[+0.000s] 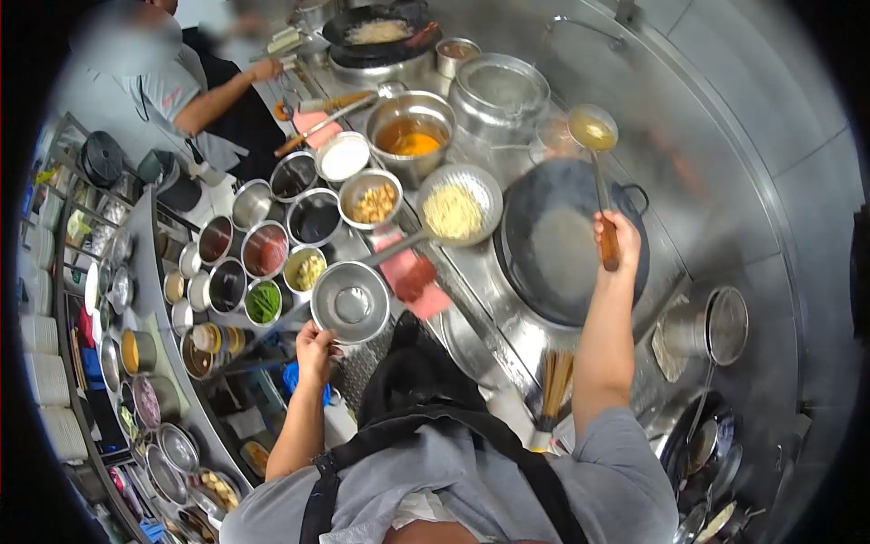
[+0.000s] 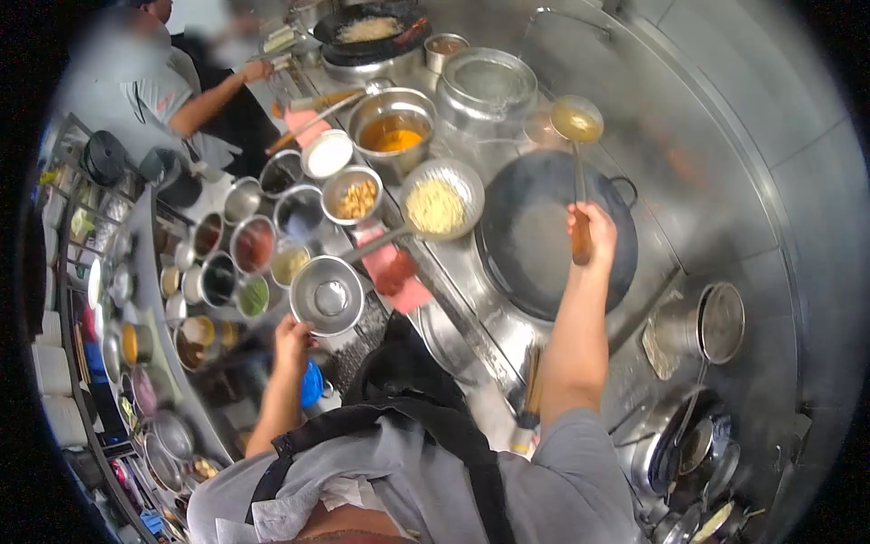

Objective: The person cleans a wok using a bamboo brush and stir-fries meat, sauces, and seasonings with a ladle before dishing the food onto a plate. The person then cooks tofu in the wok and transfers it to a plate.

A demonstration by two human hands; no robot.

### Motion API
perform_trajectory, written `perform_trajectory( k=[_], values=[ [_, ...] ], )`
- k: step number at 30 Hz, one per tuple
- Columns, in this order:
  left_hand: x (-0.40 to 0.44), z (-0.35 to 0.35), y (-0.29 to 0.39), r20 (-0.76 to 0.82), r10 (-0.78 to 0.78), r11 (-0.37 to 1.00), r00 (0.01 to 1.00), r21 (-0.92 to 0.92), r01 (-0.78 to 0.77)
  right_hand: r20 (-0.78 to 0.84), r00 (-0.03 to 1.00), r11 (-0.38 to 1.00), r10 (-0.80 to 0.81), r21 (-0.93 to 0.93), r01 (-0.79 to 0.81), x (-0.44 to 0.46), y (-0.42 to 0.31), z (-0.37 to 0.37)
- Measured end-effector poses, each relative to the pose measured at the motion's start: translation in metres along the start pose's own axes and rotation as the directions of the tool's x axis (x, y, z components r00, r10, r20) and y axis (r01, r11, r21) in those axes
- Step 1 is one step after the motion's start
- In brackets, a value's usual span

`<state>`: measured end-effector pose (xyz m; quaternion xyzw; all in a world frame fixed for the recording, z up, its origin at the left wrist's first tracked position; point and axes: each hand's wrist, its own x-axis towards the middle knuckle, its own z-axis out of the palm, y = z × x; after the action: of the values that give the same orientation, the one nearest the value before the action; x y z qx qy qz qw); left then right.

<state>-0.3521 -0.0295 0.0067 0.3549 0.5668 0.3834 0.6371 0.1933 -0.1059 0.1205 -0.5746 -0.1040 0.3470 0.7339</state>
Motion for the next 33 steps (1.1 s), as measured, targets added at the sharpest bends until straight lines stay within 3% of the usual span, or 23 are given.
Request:
perform_trajectory(
  k=[2, 4, 7, 8, 9, 10, 11, 13, 16, 18, 21, 24, 26, 28, 30, 33],
  values=[
    [-0.026, -0.015, -0.027, 0.005, -0.09, 0.996, 0.996, -0.026, 0.09, -0.157, 0.987, 0.993, -0.032, -0.12, 0.013, -0.04, 0.002, -0.04],
    [-0.06, -0.023, -0.039, 0.009, -0.18, 0.982, 0.984, -0.06, 0.18, -0.123, 0.992, 0.988, -0.023, -0.151, 0.005, -0.074, 0.011, -0.086],
    [-0.098, -0.041, -0.08, -0.132, -0.247, 0.967, 0.96, -0.091, 0.236, -0.125, 0.992, 0.903, -0.001, -0.427, -0.053, -0.109, 0.029, -0.163],
    [-0.097, -0.06, -0.118, -0.137, -0.276, 0.961, 0.951, -0.053, 0.272, -0.148, 0.988, 0.749, -0.039, -0.659, -0.069, -0.143, 0.02, -0.15],
    [-0.111, -0.065, -0.122, -0.149, -0.297, 0.954, 0.943, -0.074, 0.289, 0.188, 0.965, 0.091, -0.182, -0.974, 0.207, -0.111, 0.033, -0.211],
    [-0.126, -0.072, -0.121, -0.19, -0.276, 0.96, 0.942, -0.098, 0.262, 0.473, 0.808, -0.377, -0.35, -0.861, 0.341, -0.098, 0.058, -0.26],
    [-0.137, -0.081, -0.125, -0.205, -0.27, 0.96, 0.941, -0.131, 0.247, 0.467, 0.776, -0.375, -0.424, -0.87, 0.319, -0.102, 0.064, -0.251],
    [-0.156, -0.105, -0.135, -0.279, -0.268, 0.952, 0.922, -0.225, 0.209, 0.202, 0.85, 0.068, -0.487, -0.961, 0.267, -0.115, 0.087, -0.196],
    [-0.192, -0.155, -0.151, -0.436, -0.208, 0.951, 0.875, -0.3, 0.076, 0.1, 0.89, 0.387, -0.445, -0.875, 0.292, -0.112, 0.121, -0.129],
    [-0.229, -0.196, -0.159, -0.549, -0.207, 0.92, 0.81, -0.39, -0.029, 0.106, 0.907, 0.491, -0.408, -0.812, 0.315, -0.105, 0.136, -0.092],
    [-0.3, -0.254, -0.173, -0.775, -0.214, 0.891, 0.595, -0.405, -0.207, 0.094, 0.931, 0.639, -0.352, -0.703, 0.313, -0.105, 0.152, -0.044],
    [-0.377, -0.31, -0.178, -0.866, -0.208, 0.855, 0.454, -0.387, -0.345, 0.073, 0.954, 0.766, -0.29, -0.58, 0.277, -0.106, 0.162, -0.008],
    [-0.418, -0.342, -0.16, -0.893, -0.289, 0.846, 0.345, -0.407, -0.345, 0.066, 0.965, 0.83, -0.252, -0.499, 0.251, -0.106, 0.165, 0.006],
    [-0.427, -0.389, -0.153, -0.969, -0.079, 0.872, 0.236, -0.182, -0.454, 0.049, 0.974, 0.886, -0.222, -0.407, 0.223, -0.105, 0.166, 0.014],
    [-0.426, -0.43, -0.097, -0.959, 0.064, 0.886, 0.275, -0.072, -0.459, 0.044, 0.979, 0.921, -0.197, -0.333, 0.201, -0.102, 0.164, 0.014],
    [-0.376, -0.5, -0.038, -0.94, 0.161, 0.901, 0.302, 0.015, -0.434, 0.042, 0.986, 0.956, -0.164, -0.241, 0.169, -0.098, 0.162, 0.004]
  ],
)
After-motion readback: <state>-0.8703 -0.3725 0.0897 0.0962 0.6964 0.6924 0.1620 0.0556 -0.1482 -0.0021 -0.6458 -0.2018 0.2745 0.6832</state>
